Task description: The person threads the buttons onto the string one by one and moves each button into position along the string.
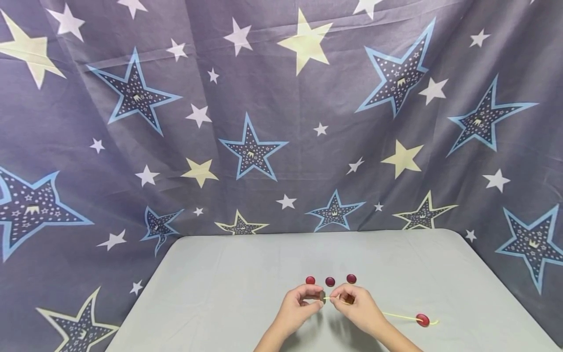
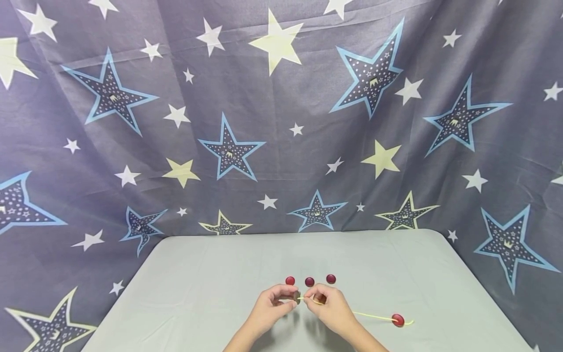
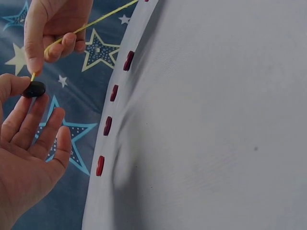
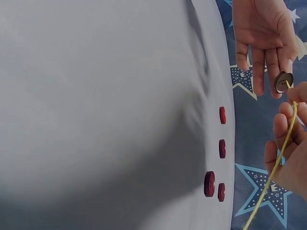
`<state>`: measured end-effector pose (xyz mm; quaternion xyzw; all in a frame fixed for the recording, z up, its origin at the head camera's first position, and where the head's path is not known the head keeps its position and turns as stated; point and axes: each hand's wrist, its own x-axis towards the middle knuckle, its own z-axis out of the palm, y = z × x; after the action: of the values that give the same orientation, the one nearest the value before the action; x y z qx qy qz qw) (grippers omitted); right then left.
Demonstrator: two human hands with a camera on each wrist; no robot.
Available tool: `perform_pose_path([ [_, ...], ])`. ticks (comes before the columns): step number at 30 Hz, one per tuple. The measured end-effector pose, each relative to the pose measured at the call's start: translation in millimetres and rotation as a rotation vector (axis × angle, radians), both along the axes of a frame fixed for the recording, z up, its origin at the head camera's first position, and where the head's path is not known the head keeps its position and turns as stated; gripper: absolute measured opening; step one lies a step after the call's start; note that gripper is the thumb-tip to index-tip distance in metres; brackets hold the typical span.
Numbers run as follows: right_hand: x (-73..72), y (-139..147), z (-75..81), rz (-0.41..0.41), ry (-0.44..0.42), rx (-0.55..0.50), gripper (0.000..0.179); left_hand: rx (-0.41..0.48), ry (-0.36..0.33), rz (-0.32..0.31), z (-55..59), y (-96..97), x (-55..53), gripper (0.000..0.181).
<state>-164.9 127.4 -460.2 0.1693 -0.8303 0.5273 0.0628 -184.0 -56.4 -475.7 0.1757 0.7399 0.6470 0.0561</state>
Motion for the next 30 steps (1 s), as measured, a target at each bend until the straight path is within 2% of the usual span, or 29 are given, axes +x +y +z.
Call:
perform_pose_path([
  [4,-9.8,4.1,-19.7,-0.01,-0.025,0.014,0.002,-0.006,-0.003,-0.001,0.3,0.1,0.7,0.025],
  [6,-11.7,5.4,-24.1,-0.008,-0.022,0.002,0.001,-0.008,-0.006,-0.002,0.6,0.1,1.4,0.025],
  [17,-15.4,6.9,-30.3,0.001,-0.044,-0.016,0.007,-0.018,0.001,-0.01,-0.8,0.7,1.1,0.025],
  [24,-16.4,7.8,-31.7,-0.012,-0.033,-0.011,0.004,-0.018,0.008,-0.01,0.3,1.2,1.5,0.024],
  [30,-16.4,8.5,-31.3,-0.019,-0.034,-0.006,0.006,-0.032,0.006,0.001,-20.0,2.5,-8.9,0.025],
])
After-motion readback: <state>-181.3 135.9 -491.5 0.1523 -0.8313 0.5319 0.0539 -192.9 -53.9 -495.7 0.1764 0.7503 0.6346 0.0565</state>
